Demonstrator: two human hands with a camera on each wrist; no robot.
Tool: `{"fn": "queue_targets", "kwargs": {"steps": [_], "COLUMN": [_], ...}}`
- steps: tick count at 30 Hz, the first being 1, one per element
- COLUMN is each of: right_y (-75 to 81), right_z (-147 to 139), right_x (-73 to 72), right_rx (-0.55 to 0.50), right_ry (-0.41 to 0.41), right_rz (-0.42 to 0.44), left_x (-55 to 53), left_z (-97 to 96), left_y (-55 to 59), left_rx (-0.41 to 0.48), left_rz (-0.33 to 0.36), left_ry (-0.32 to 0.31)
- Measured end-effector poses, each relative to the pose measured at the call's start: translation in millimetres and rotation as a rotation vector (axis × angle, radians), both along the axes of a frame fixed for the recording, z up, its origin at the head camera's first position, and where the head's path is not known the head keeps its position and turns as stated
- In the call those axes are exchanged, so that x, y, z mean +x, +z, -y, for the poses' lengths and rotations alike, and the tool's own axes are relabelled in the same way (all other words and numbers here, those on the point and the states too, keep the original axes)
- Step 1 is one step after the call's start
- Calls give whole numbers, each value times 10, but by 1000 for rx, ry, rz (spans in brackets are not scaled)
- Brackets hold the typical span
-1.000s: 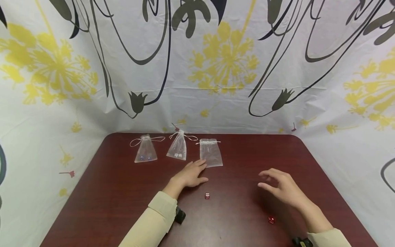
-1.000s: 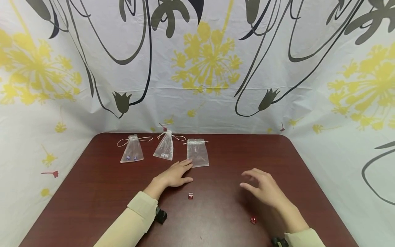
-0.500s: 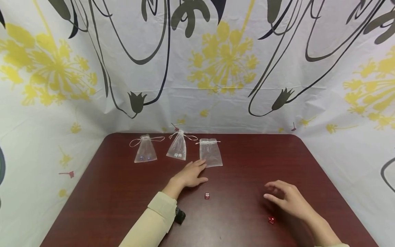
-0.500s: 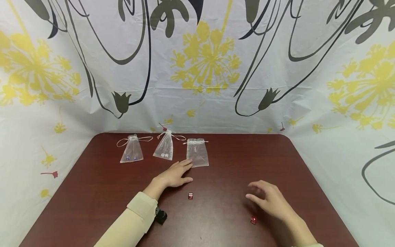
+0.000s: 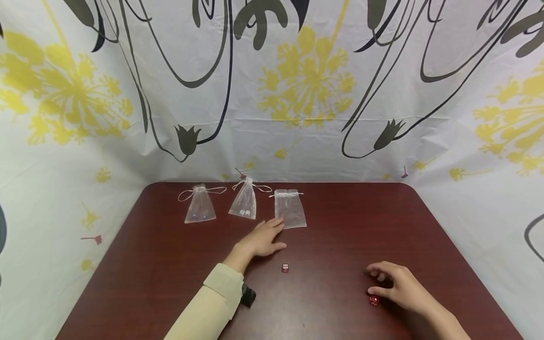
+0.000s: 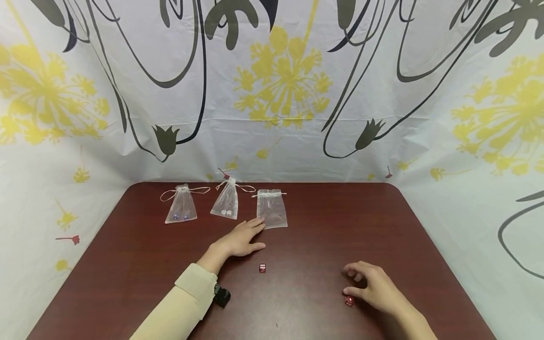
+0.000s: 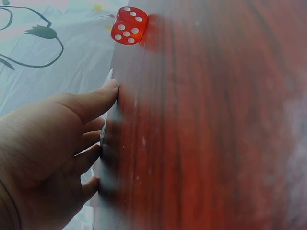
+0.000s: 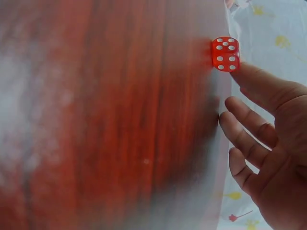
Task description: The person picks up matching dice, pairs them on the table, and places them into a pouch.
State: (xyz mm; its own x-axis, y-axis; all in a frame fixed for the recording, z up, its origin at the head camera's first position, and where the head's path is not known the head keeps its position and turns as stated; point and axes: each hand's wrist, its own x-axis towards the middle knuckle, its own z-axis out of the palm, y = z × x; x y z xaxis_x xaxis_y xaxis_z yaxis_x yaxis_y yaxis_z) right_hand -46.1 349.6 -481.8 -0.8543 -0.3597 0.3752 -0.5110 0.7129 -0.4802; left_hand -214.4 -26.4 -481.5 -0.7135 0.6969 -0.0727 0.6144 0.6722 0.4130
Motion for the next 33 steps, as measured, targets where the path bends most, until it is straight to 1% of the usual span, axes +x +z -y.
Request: {"fn": "queue_targets", "kwargs": {"steps": [3,5,9,12,18,22,25,29,33], "right_y": [15,18,30,30,8,-10,15,104,218], "right_z": [3,0,-10,-10,-7,-17,-2,41,86], "right_x": [9,48,103,106,97,82,67,31,-49], "right_rx": [-4,-21,-61,-81,-119,-114,-100,-77,-49], "right_ry": [-9,-5,65,114,128,116,96,66,61], "right_rz": [-2,25,120,165,214,205,183,167,129], "left_x": [-1,7,11,-2,-13,-11,-12,-10,-8], "left_z": [10,6,5,6,6,12,12,18,23], "left_y": [1,-2,-1,-6,-27,-16,-5,-4,-3], "left_rx": [9,10,8,11,4,13,19,19,25], "left_rz": [-2,-5,-7,-9,-3,1,1,0,0], "left_ry": [-2,-5,-6,-1,2,5,4,-2,-8]}}
